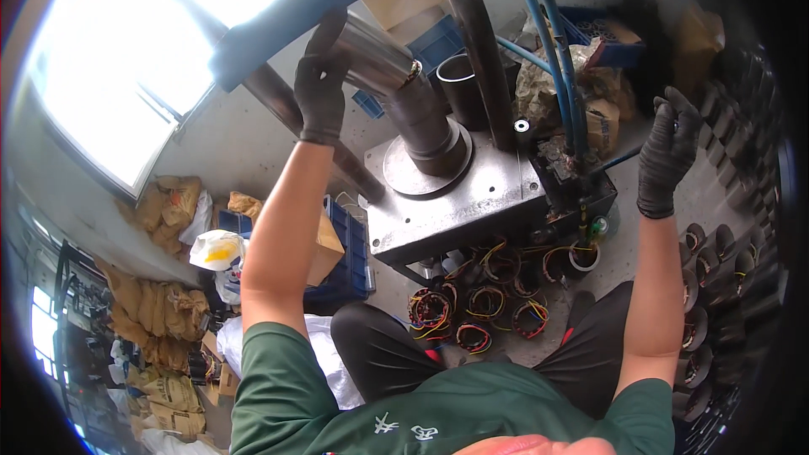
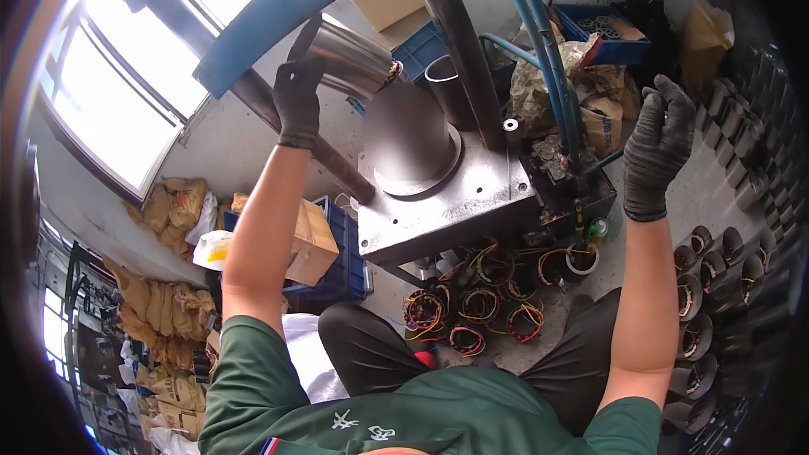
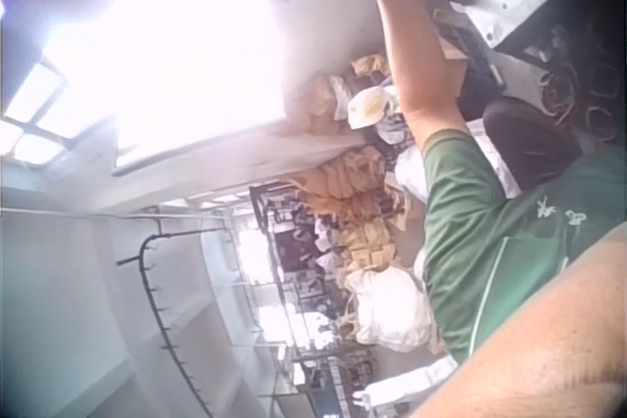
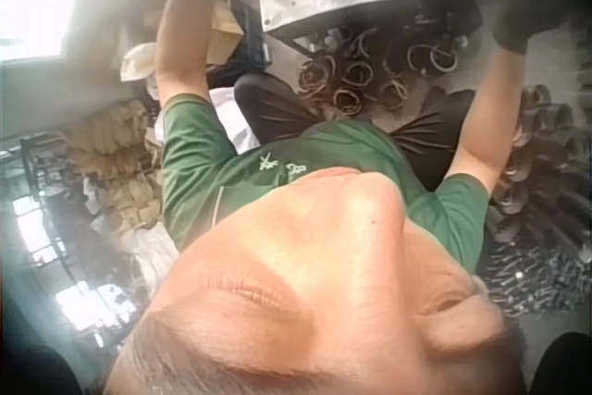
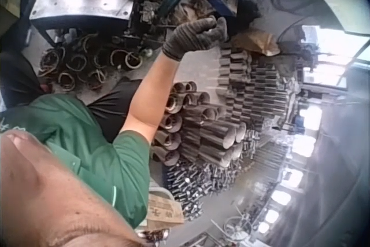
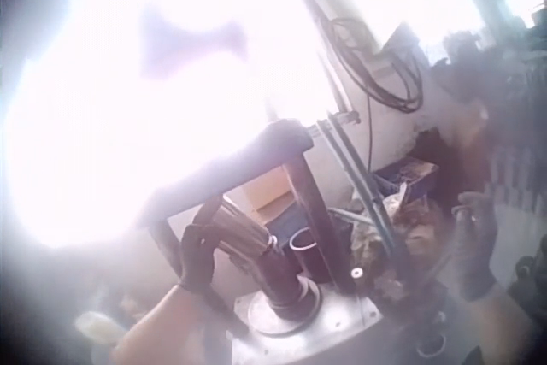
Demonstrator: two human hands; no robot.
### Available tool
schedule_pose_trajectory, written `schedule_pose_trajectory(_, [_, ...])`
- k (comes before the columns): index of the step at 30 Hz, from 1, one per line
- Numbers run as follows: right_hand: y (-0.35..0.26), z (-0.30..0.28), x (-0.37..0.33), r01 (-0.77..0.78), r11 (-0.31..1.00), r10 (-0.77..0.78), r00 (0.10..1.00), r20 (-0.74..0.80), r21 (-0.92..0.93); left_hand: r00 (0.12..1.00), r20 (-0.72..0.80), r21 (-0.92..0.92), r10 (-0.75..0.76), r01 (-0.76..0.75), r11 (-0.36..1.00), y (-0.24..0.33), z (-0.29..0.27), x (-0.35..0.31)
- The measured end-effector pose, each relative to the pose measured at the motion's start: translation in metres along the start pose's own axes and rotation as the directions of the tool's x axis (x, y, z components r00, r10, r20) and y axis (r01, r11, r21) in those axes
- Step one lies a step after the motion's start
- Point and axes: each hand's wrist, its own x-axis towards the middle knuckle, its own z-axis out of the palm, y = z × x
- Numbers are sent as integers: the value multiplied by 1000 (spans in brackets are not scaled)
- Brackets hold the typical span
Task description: The person wipes a metal component with a cloth and then uses a press machine to insert a coiled motor stator into a metal cylindrical housing.
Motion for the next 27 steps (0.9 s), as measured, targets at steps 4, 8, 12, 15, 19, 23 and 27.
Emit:
schedule_pose_trajectory(4, [-3, -14, 11, -16, 998, 18, 999, 30, -62, 980, 198, 51, -12, 2, 999, 22, 20, 33])
schedule_pose_trajectory(8, [-2, -22, 17, 36, 989, -24, 996, 84, -142, 954, 274, 358, -124, 18, 933, 32, 28, 58])
schedule_pose_trajectory(12, [-4, -27, 20, -3, 995, 15, 993, 117, -102, 927, 338, 379, -160, 22, 925, 23, 35, 73])
schedule_pose_trajectory(15, [-5, -28, 17, -38, 994, 52, 990, 134, -102, 917, 363, 284, -168, 63, 957, 12, 34, 69])
schedule_pose_trajectory(19, [-1, -31, 19, -43, 991, 63, 985, 159, -127, 916, 352, 338, -193, 68, 939, 10, 33, 66])
schedule_pose_trajectory(23, [3, -36, 23, -5, 985, 43, 974, 221, -172, 930, 342, 385, -132, -10, 923, 13, 35, 64])
schedule_pose_trajectory(27, [-12, -42, 31, 8, 974, 67, 945, 319, -228, 924, 349, 312, -155, 42, 949, 14, 40, 61])
